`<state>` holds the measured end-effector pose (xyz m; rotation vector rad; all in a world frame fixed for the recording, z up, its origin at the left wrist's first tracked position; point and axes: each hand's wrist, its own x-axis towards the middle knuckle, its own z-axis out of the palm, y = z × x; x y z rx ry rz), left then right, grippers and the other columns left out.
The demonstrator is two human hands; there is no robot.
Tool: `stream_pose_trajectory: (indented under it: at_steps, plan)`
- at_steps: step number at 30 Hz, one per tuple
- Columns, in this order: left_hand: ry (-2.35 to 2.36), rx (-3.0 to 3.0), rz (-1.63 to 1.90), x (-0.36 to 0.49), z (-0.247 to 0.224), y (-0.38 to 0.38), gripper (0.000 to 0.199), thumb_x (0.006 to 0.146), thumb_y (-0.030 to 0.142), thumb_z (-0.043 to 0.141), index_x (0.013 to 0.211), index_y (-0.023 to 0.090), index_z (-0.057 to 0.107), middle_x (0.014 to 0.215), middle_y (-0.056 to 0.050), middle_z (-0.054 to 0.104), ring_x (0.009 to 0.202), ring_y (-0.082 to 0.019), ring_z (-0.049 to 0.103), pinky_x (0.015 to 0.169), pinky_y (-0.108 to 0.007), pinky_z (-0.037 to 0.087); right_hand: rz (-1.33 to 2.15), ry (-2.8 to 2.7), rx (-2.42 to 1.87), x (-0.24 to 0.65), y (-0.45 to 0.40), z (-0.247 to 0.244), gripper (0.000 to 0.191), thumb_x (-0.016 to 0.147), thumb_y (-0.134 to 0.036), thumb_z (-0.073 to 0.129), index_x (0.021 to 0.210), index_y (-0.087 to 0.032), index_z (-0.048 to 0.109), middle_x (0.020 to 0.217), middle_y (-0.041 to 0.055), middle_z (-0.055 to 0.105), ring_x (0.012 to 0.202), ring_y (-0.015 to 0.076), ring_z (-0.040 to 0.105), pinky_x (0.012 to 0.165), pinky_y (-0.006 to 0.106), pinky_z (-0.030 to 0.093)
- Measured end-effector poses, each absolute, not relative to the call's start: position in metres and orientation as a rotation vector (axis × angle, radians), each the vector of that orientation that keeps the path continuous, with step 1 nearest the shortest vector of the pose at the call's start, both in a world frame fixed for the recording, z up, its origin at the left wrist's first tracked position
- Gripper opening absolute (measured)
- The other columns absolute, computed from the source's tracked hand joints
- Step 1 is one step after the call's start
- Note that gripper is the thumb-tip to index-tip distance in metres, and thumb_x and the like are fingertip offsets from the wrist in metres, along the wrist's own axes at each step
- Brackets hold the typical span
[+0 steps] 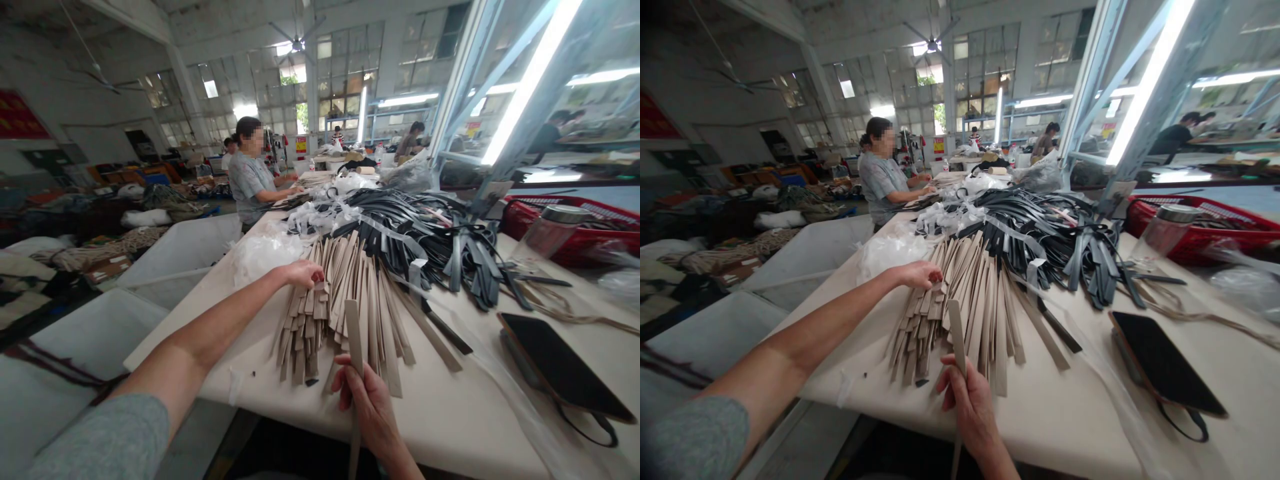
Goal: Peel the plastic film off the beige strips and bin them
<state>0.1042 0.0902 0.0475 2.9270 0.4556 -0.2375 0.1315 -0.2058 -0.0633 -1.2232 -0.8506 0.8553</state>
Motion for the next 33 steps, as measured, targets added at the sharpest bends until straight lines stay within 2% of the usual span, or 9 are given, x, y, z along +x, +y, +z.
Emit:
stream_pose_trajectory:
  at_steps: [3, 5, 9, 11, 15, 19, 24, 28, 33]
  plan:
    - [0.339, 2.951, -0.252, 0.098, 0.051, 0.086, 0.047, 0.063, 0.01, 0.064, 0.109, 0.022, 0.069, 0.108, -0.002, 0.07, 0.101, -0.019, 0.061, 0.088, -0.022, 0.043, 0.862, -0.839, -1.205, 0.132, -0.205, -0.062, 0.039, 0.095, -0.053, 0.048, 0.106, -0.018, 0.059, 0.069, -0.0006, 0.061, 0.048, 0.0118, 0.05, 0.047, 0.024, 0.038]
    - [0.304, 2.958, -0.231, 0.097, 0.052, 0.085, 0.044, 0.064, 0.012, 0.066, 0.107, 0.024, 0.07, 0.109, -0.002, 0.069, 0.103, -0.019, 0.06, 0.089, -0.022, 0.042, 0.868, -0.841, -1.199, 0.132, -0.205, -0.061, 0.038, 0.096, -0.052, 0.048, 0.107, -0.018, 0.059, 0.069, -0.0008, 0.061, 0.049, 0.0115, 0.051, 0.047, 0.024, 0.038]
    - [0.379, 2.967, -0.077, 0.095, 0.052, 0.083, 0.014, 0.073, 0.016, 0.066, 0.085, 0.021, 0.072, 0.089, -0.002, 0.07, 0.087, -0.017, 0.063, 0.076, -0.023, 0.043, 0.885, -0.838, -1.199, 0.131, -0.205, -0.059, 0.037, 0.096, -0.052, 0.047, 0.107, -0.018, 0.059, 0.069, -0.0014, 0.061, 0.049, 0.0111, 0.05, 0.048, 0.023, 0.038]
    - [0.454, 2.963, 0.063, 0.089, 0.054, 0.08, 0.005, 0.077, 0.019, 0.065, 0.078, 0.019, 0.07, 0.084, -0.003, 0.069, 0.08, -0.017, 0.063, 0.071, -0.024, 0.043, 0.888, -0.822, -1.19, 0.132, -0.206, -0.058, 0.038, 0.095, -0.053, 0.048, 0.106, -0.018, 0.059, 0.069, -0.0013, 0.061, 0.048, 0.011, 0.05, 0.048, 0.023, 0.037]
    - [0.527, 2.865, 0.515, 0.055, 0.06, 0.06, 0.009, 0.085, 0.026, 0.061, 0.083, 0.018, 0.064, 0.09, -0.004, 0.067, 0.082, -0.017, 0.063, 0.077, -0.028, 0.046, 0.911, -0.733, -1.168, 0.133, -0.205, -0.054, 0.043, 0.091, -0.057, 0.053, 0.103, -0.017, 0.061, 0.068, -0.0007, 0.061, 0.044, 0.0095, 0.047, 0.043, 0.022, 0.034]
    - [0.383, 2.547, 1.104, 0.004, 0.056, 0.017, 0.013, 0.084, 0.027, 0.065, 0.075, 0.02, 0.059, 0.085, -0.002, 0.067, 0.083, -0.016, 0.064, 0.08, -0.03, 0.05, 0.999, -0.65, -1.179, 0.124, -0.192, -0.041, 0.049, 0.086, -0.062, 0.057, 0.098, -0.015, 0.066, 0.072, 0.0015, 0.064, 0.037, 0.0048, 0.033, 0.035, 0.02, 0.027]
    - [0.398, 2.459, 1.287, -0.048, 0.035, -0.04, 0.01, 0.081, 0.022, 0.07, 0.076, 0.022, 0.062, 0.086, -0.003, 0.07, 0.08, -0.016, 0.067, 0.074, -0.029, 0.054, 1.318, -0.707, -1.06, 0.1, -0.16, -0.005, 0.056, 0.087, -0.066, 0.052, 0.092, -0.012, 0.07, 0.08, 0.0055, 0.067, 0.039, 0.0027, 0.023, 0.037, 0.019, 0.036]
    - [0.403, 2.419, 1.339, -0.074, 0.018, -0.065, 0.011, 0.079, 0.02, 0.072, 0.084, 0.025, 0.064, 0.093, -0.003, 0.07, 0.084, -0.017, 0.068, 0.076, -0.03, 0.057, 1.534, -0.661, -0.956, 0.084, -0.132, 0.012, 0.053, 0.077, -0.065, 0.064, 0.083, -0.013, 0.067, 0.063, -0.0023, 0.056, 0.039, 0.0026, 0.02, 0.037, 0.018, 0.034]
    - [0.434, 2.375, 1.375, -0.095, 0.005, -0.078, 0.018, 0.077, 0.016, 0.074, 0.089, 0.025, 0.064, 0.097, -0.003, 0.07, 0.089, -0.017, 0.068, 0.08, -0.029, 0.057, 1.523, -0.656, -1.018, 0.069, -0.115, 0.011, 0.039, 0.063, -0.049, 0.079, 0.071, -0.017, 0.057, 0.046, -0.0116, 0.034, 0.04, 0.0042, 0.021, 0.038, 0.018, 0.031]
